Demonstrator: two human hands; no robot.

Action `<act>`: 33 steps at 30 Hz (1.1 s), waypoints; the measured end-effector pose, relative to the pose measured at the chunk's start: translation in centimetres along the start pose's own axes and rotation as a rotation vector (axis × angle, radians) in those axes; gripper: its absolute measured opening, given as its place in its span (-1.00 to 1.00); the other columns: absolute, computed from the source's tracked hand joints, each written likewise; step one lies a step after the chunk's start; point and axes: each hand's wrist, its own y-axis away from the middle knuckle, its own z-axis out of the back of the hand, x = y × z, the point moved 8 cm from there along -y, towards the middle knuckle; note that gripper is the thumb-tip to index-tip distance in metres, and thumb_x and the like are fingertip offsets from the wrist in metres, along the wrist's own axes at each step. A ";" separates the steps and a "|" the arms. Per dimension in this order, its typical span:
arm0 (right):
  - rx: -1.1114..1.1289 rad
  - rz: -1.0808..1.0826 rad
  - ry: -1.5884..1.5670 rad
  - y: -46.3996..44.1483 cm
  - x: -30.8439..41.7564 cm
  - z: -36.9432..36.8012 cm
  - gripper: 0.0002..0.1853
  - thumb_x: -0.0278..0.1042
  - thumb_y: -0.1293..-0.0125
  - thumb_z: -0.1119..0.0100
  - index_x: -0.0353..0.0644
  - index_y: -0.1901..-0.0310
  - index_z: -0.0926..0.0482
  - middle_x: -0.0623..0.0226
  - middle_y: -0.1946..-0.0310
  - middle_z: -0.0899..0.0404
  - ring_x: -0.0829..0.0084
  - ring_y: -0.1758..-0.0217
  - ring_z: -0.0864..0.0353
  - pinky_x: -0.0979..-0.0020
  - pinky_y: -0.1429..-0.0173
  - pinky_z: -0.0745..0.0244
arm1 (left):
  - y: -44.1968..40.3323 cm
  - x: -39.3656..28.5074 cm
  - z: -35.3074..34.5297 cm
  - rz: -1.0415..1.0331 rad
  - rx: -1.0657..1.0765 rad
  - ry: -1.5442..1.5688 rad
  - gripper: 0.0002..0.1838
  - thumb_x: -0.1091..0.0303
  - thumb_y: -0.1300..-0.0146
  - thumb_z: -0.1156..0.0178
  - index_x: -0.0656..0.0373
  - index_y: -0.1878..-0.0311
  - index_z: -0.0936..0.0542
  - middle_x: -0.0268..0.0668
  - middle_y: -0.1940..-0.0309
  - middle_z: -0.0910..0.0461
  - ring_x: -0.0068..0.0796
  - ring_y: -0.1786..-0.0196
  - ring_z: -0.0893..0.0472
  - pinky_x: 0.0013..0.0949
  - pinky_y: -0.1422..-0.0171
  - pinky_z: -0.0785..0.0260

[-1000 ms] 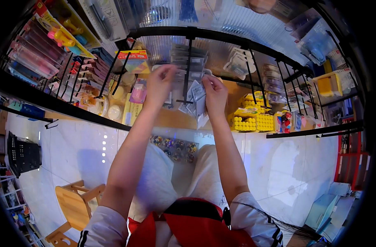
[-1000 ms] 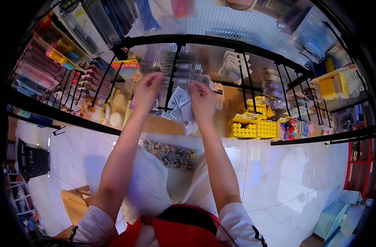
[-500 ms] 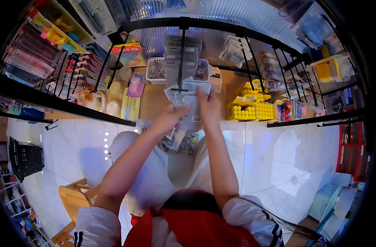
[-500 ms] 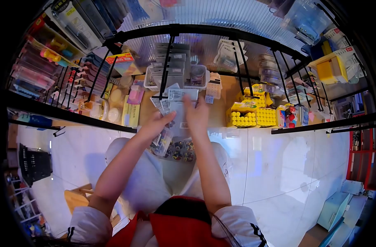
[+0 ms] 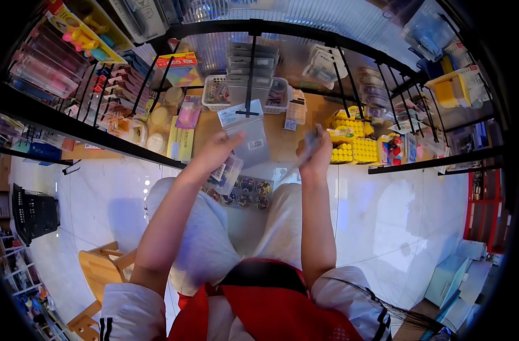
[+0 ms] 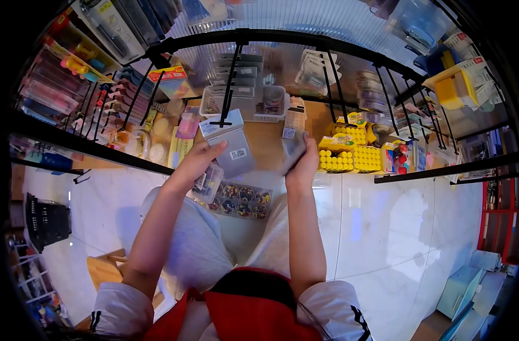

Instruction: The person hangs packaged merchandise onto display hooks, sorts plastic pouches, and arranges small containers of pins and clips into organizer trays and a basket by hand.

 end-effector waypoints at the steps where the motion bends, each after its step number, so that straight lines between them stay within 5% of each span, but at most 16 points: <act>1: 0.023 0.041 0.034 0.1 0.5 -0.4 -0.78 -0.36 -0.18 -0.08 -0.32 0.20 -0.50 0.35 0.28 -0.54 0.51 0.26 -0.50 0.52 0.12 -0.37 | 0.1 -0.3 -0.1 -0.024 0.012 -0.022 -0.55 -0.02 -0.24 -0.03 0.25 0.19 -0.55 -0.36 0.44 -0.55 -0.65 0.46 -0.50 -0.57 0.43 -0.33; 5: 0.297 0.417 0.620 1.9 1.3 -6.0 -0.83 -0.36 -0.12 -0.20 -0.29 0.32 -0.60 0.46 0.48 -0.54 0.72 0.45 -0.39 0.66 0.32 -0.29 | 1.2 -2.5 -0.9 -0.047 0.031 -0.130 -0.54 -0.03 -0.23 -0.04 0.26 0.26 -0.57 -0.40 0.53 -0.53 -0.70 0.56 -0.46 -0.63 0.56 -0.28; 8: 0.436 0.359 0.739 1.8 -0.1 -7.8 -0.84 -0.41 -0.10 -0.22 -0.33 0.35 -0.60 0.47 0.51 -0.55 0.73 0.48 -0.40 0.66 0.38 -0.30 | 1.0 -2.8 -0.9 -0.122 0.008 -0.097 -0.58 0.01 -0.24 -0.04 0.25 0.26 -0.58 -0.43 0.53 -0.52 -0.74 0.57 -0.44 -0.64 0.57 -0.25; 18: 0.373 0.495 0.776 1.7 -0.3 -9.2 -0.84 -0.41 -0.11 -0.21 -0.37 0.38 -0.59 0.42 0.57 -0.55 0.73 0.51 -0.40 0.64 0.42 -0.28 | 0.2 -5.6 2.8 -0.596 -0.368 0.193 -0.80 0.29 -0.20 -0.16 0.24 0.26 -0.59 -0.56 0.56 -0.43 -0.85 0.54 -0.30 -0.68 0.58 -0.11; 24: 0.311 0.516 0.751 0.4 -0.6 -8.5 -0.85 -0.42 -0.10 -0.21 -0.36 0.41 -0.59 0.42 0.61 -0.53 0.73 0.53 -0.37 0.61 0.43 -0.27 | -1.4 -6.1 2.7 -0.450 -0.425 0.105 -0.79 0.28 -0.19 -0.17 0.27 0.30 -0.60 -0.54 0.65 -0.40 -0.81 0.62 -0.27 -0.63 0.59 -0.09; 33: 0.243 0.658 0.804 -2.2 -0.2 -9.1 -0.81 -0.36 -0.14 -0.16 -0.36 0.36 -0.57 0.37 0.56 -0.55 0.63 0.53 -0.41 0.55 0.43 -0.29 | -4.9 -6.6 3.8 -0.571 -0.428 0.098 -0.79 0.28 -0.19 -0.15 0.25 0.26 -0.57 -0.50 0.60 -0.45 -0.75 0.59 -0.35 -0.62 0.58 -0.13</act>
